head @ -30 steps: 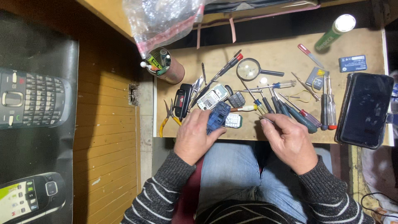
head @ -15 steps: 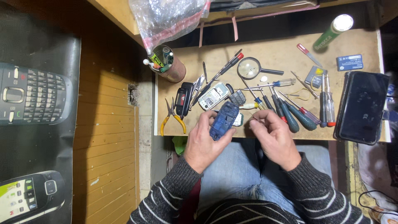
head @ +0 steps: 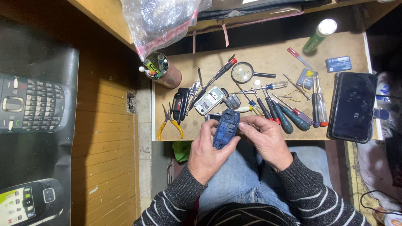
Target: The person disassembles a small mobile phone using a screwdriver and a prying tool, removes the back cover and battery, and then applies a substance from a small container to the internal components.
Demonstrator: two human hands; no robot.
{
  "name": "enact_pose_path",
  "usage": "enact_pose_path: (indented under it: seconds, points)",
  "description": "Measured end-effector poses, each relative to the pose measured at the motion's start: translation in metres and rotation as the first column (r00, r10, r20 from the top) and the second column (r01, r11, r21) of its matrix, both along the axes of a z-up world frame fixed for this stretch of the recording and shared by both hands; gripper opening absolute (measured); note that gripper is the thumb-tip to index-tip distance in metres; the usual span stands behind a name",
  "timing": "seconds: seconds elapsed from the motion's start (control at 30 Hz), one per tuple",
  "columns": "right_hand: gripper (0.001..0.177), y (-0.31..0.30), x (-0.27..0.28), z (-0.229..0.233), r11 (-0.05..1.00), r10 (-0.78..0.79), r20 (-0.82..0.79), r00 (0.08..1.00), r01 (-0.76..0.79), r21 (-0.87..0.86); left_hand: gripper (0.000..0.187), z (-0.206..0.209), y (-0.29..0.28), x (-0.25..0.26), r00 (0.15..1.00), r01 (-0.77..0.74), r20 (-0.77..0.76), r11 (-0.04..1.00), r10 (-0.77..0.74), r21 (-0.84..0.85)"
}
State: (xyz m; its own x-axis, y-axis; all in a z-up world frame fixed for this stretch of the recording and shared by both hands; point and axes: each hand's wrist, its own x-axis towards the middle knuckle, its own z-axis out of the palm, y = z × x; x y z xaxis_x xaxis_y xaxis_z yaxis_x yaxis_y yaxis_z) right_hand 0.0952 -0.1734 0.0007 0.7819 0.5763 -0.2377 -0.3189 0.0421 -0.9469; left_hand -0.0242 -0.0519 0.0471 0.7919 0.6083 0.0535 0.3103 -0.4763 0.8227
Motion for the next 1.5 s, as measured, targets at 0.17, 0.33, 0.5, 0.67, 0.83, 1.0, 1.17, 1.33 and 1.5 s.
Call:
enact_pose_path:
  seconds: [0.17,0.33,0.5,0.67,0.83,1.0,1.17,1.33,1.5]
  points:
    - [0.011,-0.001,0.003,-0.008,1.000,0.011,0.008,1.000,-0.011,-0.026,0.058,-0.009,0.000,-0.001,0.999,0.048,0.014,0.989,-0.050,0.139]
    - [0.008,-0.003,0.003,-0.010,0.998,0.017,0.047,0.999,-0.014,-0.061,0.058,-0.018,-0.002,-0.005,0.997,0.064,0.014,0.958,-0.071,0.278]
    - [0.009,-0.001,0.001,-0.012,0.997,0.013,0.026,1.000,-0.011,-0.076,0.055,-0.023,-0.004,-0.005,0.994,0.093,0.024,0.926,-0.110,0.365]
    - [0.011,-0.002,0.009,0.004,0.987,0.069,0.224,0.972,-0.034,-0.156,0.052,-0.015,0.027,-0.002,0.995,0.055,0.079,0.997,-0.059,0.061]
    - [0.018,-0.007,0.010,0.003,0.934,0.238,0.757,0.608,0.071,-0.351,0.040,-0.024,0.069,-0.022,0.983,-0.043,0.131,0.857,0.127,-0.513]
    - [0.047,0.000,0.006,-0.005,0.777,0.545,0.706,0.453,0.045,-0.628,0.044,-0.037,0.078,-0.031,0.969,-0.052,0.146,0.740,0.201,-0.671]
    - [0.047,0.004,0.009,-0.005,0.716,0.602,0.623,0.500,0.008,-0.698,0.044,-0.053,0.080,-0.031,0.979,-0.016,0.147,0.770,0.142,-0.638]
    - [0.051,-0.002,0.012,0.005,0.754,0.494,0.515,0.700,-0.050,-0.656,0.040,-0.039,0.076,-0.029,0.993,-0.053,0.064,0.877,0.095,-0.477]
    - [0.043,-0.021,0.016,0.020,0.889,0.151,0.217,0.964,-0.036,-0.457,0.027,-0.028,0.066,-0.023,0.995,-0.061,-0.093,0.979,0.043,-0.196]
